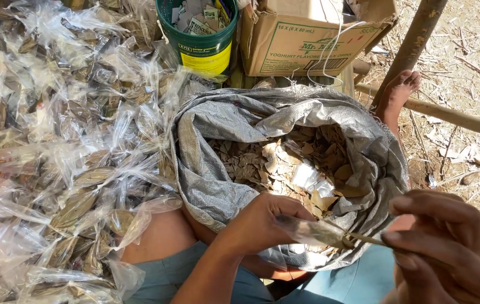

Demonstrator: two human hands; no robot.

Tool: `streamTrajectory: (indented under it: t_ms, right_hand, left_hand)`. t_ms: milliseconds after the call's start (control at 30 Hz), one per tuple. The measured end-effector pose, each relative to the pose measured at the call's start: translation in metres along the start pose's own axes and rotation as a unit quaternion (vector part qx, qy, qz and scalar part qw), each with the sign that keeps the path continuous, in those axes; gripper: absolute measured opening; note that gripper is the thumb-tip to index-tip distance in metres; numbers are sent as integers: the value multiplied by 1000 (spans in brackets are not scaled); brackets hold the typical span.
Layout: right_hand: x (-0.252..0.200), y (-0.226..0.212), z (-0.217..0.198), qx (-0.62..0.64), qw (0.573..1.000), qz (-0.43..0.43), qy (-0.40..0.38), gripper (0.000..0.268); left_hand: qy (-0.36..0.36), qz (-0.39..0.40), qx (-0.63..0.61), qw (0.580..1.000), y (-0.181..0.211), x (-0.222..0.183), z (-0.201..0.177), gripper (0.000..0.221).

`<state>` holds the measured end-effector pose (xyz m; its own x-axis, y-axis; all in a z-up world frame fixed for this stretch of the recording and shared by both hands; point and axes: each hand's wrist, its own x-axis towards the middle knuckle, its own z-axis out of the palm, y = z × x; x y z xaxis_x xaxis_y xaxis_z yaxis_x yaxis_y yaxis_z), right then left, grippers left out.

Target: The person places dried leaves into small plastic bags by hand, taking the leaves from a large sack and putting them into individual clear packets.

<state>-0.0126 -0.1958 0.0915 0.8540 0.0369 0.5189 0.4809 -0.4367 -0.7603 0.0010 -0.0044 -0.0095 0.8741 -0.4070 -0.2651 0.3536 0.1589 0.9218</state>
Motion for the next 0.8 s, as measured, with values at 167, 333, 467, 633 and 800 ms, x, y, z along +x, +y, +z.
streamTrajectory:
  t_ms: [167, 333, 467, 633, 800]
  right_hand:
    - [-26, 103, -61, 114, 979, -166, -19, 13]
    - [-49, 129, -87, 122, 989, -83, -23, 14]
    - [-4, 67, -81, -100, 954, -190, -210, 25]
    - [26, 2, -16, -108, 957, -143, -229, 29]
    - [36, 86, -11, 96, 993, -14, -65, 21]
  left_hand:
    - [-21, 93, -10, 995, -2, -7, 2, 18]
    - [-2, 130, 48, 990, -3, -10, -2, 18]
    - [-1, 196, 89, 977, -2, -9, -2, 18]
    - [13, 170, 93, 981, -13, -3, -6, 20]
    - [22, 224, 105, 969, -4, -10, -16, 15]
